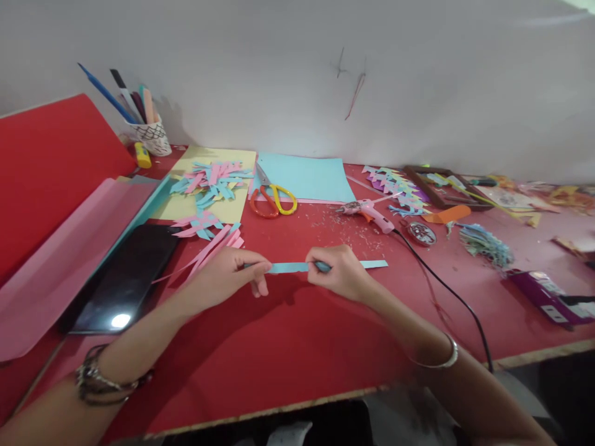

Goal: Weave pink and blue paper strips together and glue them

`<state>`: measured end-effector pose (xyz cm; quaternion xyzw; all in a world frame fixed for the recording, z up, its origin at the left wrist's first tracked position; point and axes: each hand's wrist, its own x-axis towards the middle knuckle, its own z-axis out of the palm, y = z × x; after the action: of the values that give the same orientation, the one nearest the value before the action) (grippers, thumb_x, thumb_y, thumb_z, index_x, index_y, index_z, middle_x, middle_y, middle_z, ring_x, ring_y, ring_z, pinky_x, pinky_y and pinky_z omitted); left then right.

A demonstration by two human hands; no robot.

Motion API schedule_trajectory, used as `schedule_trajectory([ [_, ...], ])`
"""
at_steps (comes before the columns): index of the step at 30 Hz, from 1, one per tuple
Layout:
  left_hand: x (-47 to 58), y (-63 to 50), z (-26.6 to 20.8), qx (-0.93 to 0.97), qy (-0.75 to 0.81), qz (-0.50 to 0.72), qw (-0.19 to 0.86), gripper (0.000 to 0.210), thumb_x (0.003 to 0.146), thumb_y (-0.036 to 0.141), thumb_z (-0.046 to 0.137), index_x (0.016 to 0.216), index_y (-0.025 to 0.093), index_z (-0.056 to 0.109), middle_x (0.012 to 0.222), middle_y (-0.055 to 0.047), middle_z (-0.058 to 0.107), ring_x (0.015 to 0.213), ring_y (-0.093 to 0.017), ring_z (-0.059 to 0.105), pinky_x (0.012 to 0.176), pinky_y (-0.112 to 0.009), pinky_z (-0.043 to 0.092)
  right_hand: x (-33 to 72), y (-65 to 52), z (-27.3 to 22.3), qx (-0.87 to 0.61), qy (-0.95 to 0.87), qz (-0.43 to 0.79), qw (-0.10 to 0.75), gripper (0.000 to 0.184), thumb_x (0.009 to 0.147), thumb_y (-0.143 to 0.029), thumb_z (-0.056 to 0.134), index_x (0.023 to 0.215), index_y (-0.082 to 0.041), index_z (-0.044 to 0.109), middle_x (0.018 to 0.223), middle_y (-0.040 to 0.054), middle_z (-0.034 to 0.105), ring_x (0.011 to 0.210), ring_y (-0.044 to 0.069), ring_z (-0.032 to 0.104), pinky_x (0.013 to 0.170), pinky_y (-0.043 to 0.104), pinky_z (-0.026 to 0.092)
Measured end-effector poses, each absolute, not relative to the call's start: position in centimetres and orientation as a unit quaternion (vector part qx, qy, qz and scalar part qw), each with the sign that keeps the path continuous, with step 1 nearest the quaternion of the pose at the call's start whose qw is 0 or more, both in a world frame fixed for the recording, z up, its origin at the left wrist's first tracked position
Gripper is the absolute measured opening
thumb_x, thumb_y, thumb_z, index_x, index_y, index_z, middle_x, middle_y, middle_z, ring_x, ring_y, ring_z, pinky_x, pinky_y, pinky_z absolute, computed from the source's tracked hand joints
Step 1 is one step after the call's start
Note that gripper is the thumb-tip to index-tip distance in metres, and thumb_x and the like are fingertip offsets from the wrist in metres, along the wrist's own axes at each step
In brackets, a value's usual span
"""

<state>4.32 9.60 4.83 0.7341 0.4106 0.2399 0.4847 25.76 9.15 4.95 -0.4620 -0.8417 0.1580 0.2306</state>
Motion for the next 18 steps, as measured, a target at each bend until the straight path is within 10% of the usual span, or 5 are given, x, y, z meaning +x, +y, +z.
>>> schedule_trajectory([
  [18, -0.7, 12.0, 6.8, 0.748, 0.476, 0.275, 0.373, 0.035, 0.076, 0.032, 0.045, 0.045, 0.023, 0.057, 0.044, 0.003, 0.059, 0.043, -0.011, 0.054, 0.053, -0.022, 0.049, 32.8, 11.1, 8.1, -0.501, -0.829, 0.06, 0.241, 0.011, 0.061, -0.016, 0.039, 0.05, -0.019, 0.04, 0.044, -0.0046, 0.037, 0.042, 0.006, 0.029, 0.044, 0.02, 0.024],
])
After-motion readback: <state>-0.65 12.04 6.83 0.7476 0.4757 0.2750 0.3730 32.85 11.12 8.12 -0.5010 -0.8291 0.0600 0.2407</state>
